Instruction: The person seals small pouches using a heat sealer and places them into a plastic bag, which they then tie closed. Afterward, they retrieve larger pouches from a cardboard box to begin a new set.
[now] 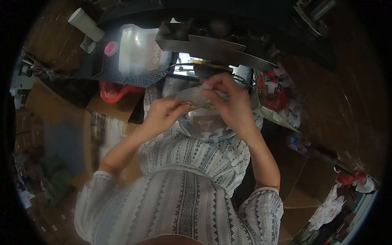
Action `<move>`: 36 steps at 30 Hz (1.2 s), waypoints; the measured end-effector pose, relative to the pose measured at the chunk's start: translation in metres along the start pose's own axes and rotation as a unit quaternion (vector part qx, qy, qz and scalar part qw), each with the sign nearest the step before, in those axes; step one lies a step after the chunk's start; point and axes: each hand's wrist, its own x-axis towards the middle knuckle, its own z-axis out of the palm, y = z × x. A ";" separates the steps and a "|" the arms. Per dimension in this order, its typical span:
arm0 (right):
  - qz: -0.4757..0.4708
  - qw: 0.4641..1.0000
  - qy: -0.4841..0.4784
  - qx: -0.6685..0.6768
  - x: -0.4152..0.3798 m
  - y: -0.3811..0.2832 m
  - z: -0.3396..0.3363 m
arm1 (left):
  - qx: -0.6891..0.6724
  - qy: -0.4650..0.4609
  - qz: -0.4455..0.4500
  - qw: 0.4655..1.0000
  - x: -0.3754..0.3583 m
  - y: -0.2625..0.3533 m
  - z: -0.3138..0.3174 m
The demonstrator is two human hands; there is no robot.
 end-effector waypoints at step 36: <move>-0.029 0.981 -0.053 -0.183 0.008 -0.019 -0.003 | -0.005 0.006 0.019 1.000 -0.007 0.007 -0.009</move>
